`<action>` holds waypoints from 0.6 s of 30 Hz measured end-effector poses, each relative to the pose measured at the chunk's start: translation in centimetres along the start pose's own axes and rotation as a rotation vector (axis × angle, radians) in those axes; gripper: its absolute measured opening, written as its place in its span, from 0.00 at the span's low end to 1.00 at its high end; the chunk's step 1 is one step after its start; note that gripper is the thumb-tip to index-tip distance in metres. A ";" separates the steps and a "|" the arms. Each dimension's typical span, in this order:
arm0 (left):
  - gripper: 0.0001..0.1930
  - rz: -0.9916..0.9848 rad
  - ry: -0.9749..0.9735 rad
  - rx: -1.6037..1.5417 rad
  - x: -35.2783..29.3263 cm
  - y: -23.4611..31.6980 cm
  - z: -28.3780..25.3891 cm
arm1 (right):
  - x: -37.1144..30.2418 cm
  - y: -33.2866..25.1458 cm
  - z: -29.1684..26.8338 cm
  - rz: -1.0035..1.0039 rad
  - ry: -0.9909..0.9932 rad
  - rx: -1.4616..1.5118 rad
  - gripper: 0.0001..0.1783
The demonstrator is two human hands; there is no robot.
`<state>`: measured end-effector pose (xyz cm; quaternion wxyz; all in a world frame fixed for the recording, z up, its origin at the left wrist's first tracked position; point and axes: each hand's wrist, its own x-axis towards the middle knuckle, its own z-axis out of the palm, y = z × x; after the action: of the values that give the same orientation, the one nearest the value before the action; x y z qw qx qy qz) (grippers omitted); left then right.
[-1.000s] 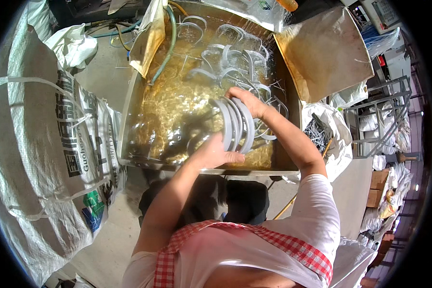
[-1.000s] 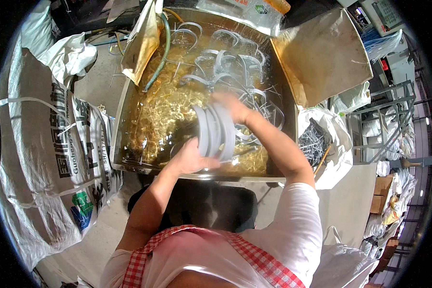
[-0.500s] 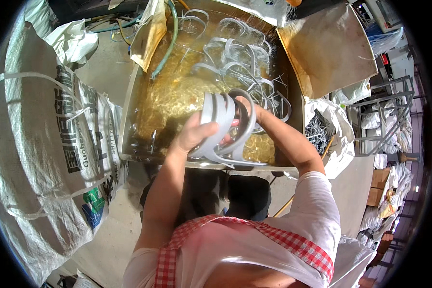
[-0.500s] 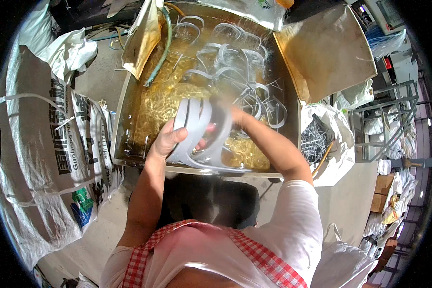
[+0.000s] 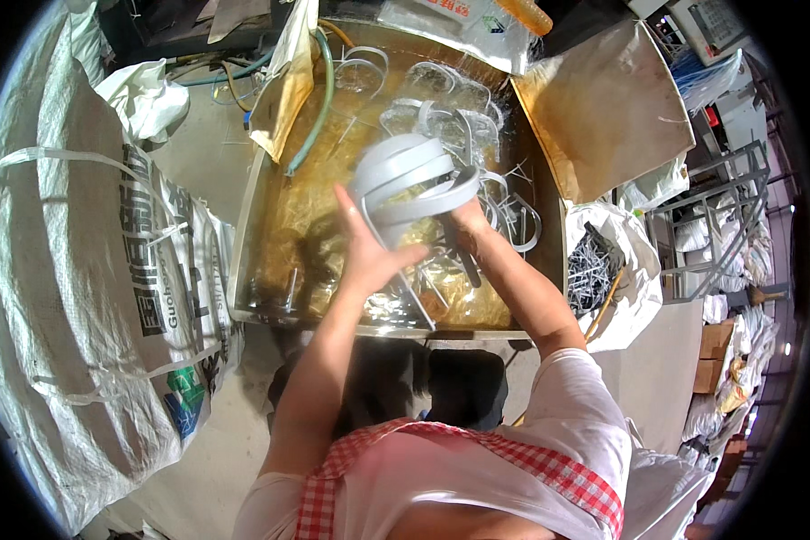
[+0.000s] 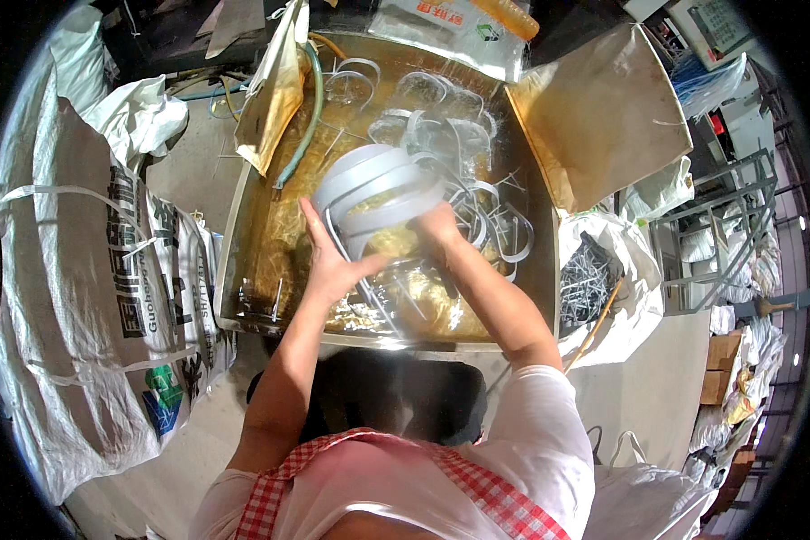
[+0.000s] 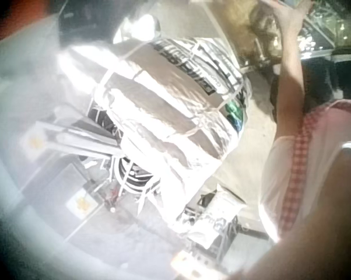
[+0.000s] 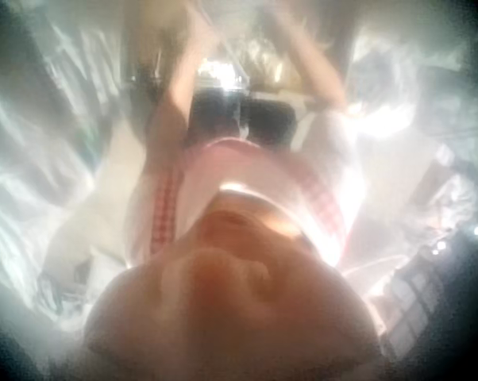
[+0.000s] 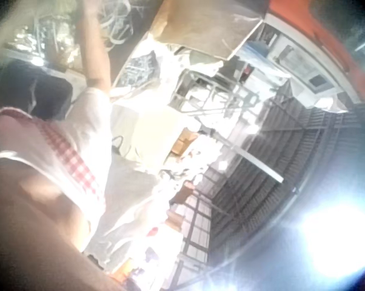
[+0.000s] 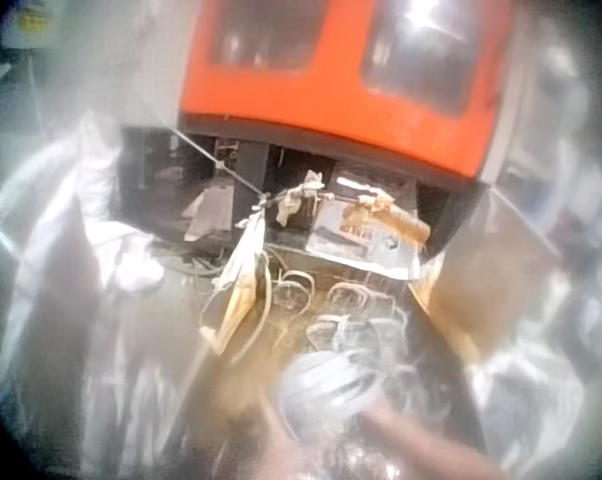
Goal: The person takes plastic parts from a bag, immerses them in a water bath using a wooden stick, rinses them by hand, and places them back into a collection bag.
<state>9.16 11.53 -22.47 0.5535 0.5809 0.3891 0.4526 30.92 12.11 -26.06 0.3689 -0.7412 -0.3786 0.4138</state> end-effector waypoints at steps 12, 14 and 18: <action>0.50 -0.373 0.064 -0.498 0.9 0.1 -1.8 | -5.8 -4.5 -2.0 -0.133 -0.315 0.276 0.35; 0.48 -0.570 0.026 -0.583 0.3 0.5 -1.6 | -6.4 -4.6 -1.9 -0.100 -0.287 0.283 0.27; 0.33 -0.553 0.083 -0.687 1.3 -1.2 -3.6 | -7.8 -8.4 -1.9 -0.109 -0.532 0.644 0.46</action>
<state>6.13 13.89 -23.59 0.7986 0.2189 0.3787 0.4135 27.61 8.59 -15.51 0.4925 -0.4342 -0.3507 0.6678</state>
